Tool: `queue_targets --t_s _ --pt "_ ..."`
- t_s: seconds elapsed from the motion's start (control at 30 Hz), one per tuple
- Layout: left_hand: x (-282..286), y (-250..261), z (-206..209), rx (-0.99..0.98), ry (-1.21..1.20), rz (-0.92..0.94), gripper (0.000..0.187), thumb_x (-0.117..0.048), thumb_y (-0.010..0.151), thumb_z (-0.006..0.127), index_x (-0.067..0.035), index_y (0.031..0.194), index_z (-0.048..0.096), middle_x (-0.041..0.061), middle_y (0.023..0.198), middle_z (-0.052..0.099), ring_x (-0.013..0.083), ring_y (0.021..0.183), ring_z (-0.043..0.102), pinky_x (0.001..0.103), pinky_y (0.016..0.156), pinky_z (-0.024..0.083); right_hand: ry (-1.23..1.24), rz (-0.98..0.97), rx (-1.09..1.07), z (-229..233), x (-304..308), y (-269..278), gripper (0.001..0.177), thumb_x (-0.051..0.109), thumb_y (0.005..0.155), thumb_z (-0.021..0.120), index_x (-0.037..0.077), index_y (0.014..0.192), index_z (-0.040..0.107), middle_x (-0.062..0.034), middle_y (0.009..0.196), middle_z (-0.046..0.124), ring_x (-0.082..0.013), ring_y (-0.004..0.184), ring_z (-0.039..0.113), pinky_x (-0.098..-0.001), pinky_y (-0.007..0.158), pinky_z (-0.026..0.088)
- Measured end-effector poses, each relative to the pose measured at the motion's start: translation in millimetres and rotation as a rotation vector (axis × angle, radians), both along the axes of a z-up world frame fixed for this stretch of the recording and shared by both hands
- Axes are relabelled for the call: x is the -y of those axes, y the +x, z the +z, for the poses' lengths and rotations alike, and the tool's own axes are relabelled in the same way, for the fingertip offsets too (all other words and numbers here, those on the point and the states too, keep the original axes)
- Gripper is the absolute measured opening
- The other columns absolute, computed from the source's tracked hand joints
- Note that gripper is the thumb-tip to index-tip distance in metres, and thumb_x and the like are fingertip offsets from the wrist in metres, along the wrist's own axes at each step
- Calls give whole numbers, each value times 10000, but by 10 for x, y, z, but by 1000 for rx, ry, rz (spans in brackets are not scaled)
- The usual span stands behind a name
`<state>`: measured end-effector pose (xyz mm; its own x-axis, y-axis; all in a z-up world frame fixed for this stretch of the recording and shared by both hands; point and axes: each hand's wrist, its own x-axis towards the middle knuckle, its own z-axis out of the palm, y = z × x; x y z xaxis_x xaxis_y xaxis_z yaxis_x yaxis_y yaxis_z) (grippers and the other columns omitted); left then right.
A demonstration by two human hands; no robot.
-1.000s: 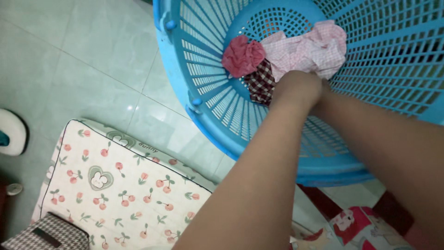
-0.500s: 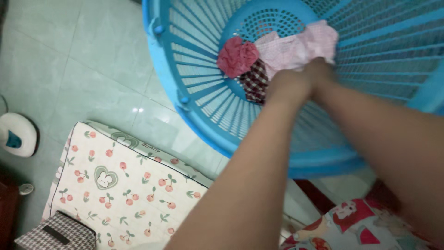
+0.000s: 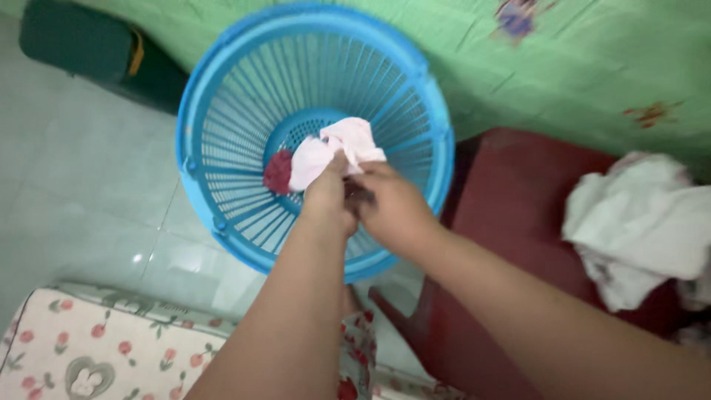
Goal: The person folds multiple small garments one by one, including a white cloth, a pink checkered top, a yellow patterned top, and a pink floral top. Each item is smoothed and folded on a red stool, then stacked on top of the previous folded items.
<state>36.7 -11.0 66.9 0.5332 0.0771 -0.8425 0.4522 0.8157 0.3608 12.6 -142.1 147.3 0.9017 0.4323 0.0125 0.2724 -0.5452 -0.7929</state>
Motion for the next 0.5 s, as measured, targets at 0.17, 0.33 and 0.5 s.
queue_targets --t_s 0.17,0.33,0.5 --pt "139 -155 740 21 351 78 180 -156 945 663 15 1000 675 89 789 655 204 598 597 375 508 455 194 128 56 653 251 -90 351 68 854 706 47 1204 717 -167 1305 686 -320 1205 669 -378 1002 530" --pt "316 -353 1387 143 648 117 292 -205 968 679 59 846 706 92 759 661 162 629 562 358 554 452 102 -114 -217 1072 504 -34 327 108 880 682 86 1206 699 -125 1202 737 -218 1119 726 -324 955 566" --pt "536 -517 2143 148 1031 81 296 -264 935 675 10 854 751 107 767 746 163 652 639 353 609 490 288 -25 -421 1494 633 64 504 118 892 688 157 1369 528 -52 1322 648 -147 1154 634 -308 946 509"
